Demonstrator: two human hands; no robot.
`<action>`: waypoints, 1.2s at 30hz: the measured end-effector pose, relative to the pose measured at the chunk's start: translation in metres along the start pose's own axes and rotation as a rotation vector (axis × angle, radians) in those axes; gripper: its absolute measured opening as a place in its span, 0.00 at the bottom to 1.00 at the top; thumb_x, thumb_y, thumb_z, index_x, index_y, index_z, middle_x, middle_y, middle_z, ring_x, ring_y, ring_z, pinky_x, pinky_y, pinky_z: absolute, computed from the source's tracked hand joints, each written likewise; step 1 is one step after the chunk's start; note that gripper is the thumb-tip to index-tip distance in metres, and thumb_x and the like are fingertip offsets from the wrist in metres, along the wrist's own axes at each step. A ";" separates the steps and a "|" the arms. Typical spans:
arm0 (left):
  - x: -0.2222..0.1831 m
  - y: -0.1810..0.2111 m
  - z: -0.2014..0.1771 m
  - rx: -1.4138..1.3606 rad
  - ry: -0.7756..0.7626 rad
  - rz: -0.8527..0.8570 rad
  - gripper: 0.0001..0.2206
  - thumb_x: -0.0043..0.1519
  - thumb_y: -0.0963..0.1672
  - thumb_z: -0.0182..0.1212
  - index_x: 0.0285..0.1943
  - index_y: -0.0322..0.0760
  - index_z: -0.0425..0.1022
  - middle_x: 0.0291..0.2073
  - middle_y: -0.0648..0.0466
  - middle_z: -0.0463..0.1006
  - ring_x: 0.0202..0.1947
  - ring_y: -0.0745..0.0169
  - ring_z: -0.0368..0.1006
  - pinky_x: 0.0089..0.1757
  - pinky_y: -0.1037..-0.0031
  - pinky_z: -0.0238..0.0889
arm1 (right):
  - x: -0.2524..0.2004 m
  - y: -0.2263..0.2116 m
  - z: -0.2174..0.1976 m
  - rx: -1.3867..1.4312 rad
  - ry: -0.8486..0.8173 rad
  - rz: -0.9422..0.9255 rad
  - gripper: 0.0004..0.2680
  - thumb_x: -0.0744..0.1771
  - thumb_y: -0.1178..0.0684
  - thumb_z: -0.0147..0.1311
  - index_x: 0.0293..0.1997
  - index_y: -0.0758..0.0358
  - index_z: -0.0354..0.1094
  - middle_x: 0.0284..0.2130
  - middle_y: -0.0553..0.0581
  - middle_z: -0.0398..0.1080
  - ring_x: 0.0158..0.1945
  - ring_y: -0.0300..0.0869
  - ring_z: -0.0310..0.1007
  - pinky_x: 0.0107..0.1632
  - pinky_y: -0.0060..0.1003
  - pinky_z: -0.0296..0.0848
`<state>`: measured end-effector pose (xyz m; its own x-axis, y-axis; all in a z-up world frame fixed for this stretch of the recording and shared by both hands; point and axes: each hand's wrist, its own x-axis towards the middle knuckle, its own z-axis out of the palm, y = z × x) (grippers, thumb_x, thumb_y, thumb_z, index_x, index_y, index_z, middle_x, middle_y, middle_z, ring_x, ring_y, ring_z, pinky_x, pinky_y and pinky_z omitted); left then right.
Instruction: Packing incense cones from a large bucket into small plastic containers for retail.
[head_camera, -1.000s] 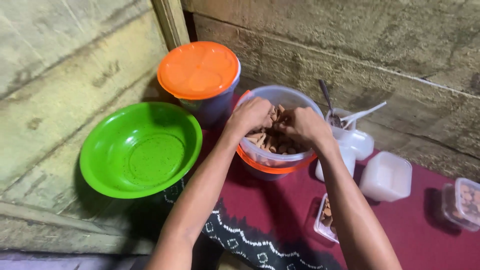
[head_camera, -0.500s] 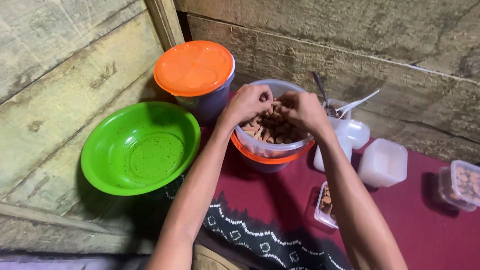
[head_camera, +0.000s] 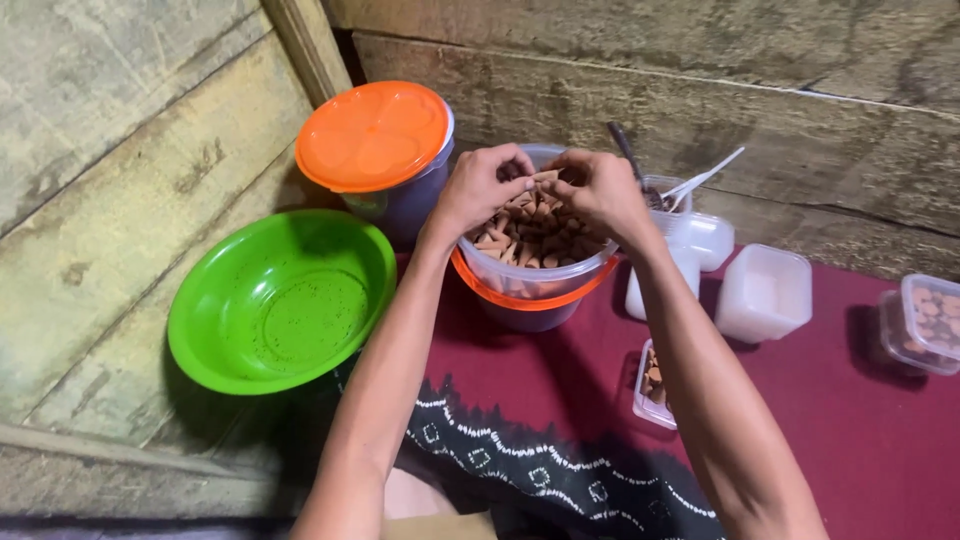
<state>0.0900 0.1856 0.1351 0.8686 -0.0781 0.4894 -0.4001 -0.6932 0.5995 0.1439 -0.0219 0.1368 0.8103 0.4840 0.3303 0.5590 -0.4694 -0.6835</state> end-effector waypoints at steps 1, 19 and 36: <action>-0.001 0.001 0.000 0.000 -0.004 0.008 0.08 0.54 0.44 0.70 0.41 0.51 0.82 0.26 0.57 0.83 0.32 0.58 0.81 0.38 0.67 0.73 | -0.001 0.002 0.000 -0.001 0.009 0.002 0.11 0.63 0.47 0.62 0.50 0.46 0.78 0.33 0.52 0.80 0.46 0.50 0.79 0.50 0.51 0.74; -0.002 0.008 -0.004 0.030 -0.019 -0.058 0.08 0.55 0.43 0.68 0.43 0.49 0.83 0.30 0.52 0.85 0.38 0.49 0.82 0.41 0.64 0.74 | 0.005 0.006 0.004 -0.004 0.028 0.003 0.09 0.65 0.47 0.58 0.48 0.47 0.78 0.31 0.53 0.80 0.47 0.55 0.79 0.53 0.52 0.73; -0.006 0.015 -0.005 0.031 -0.048 -0.124 0.08 0.55 0.45 0.69 0.42 0.53 0.83 0.30 0.55 0.85 0.37 0.56 0.82 0.41 0.66 0.73 | 0.001 0.012 0.005 0.061 0.044 0.006 0.07 0.65 0.48 0.58 0.45 0.45 0.77 0.28 0.46 0.80 0.41 0.47 0.80 0.50 0.44 0.75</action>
<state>0.0770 0.1792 0.1445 0.9241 -0.0239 0.3815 -0.2801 -0.7217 0.6331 0.1502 -0.0233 0.1257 0.8216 0.4473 0.3533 0.5430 -0.4256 -0.7239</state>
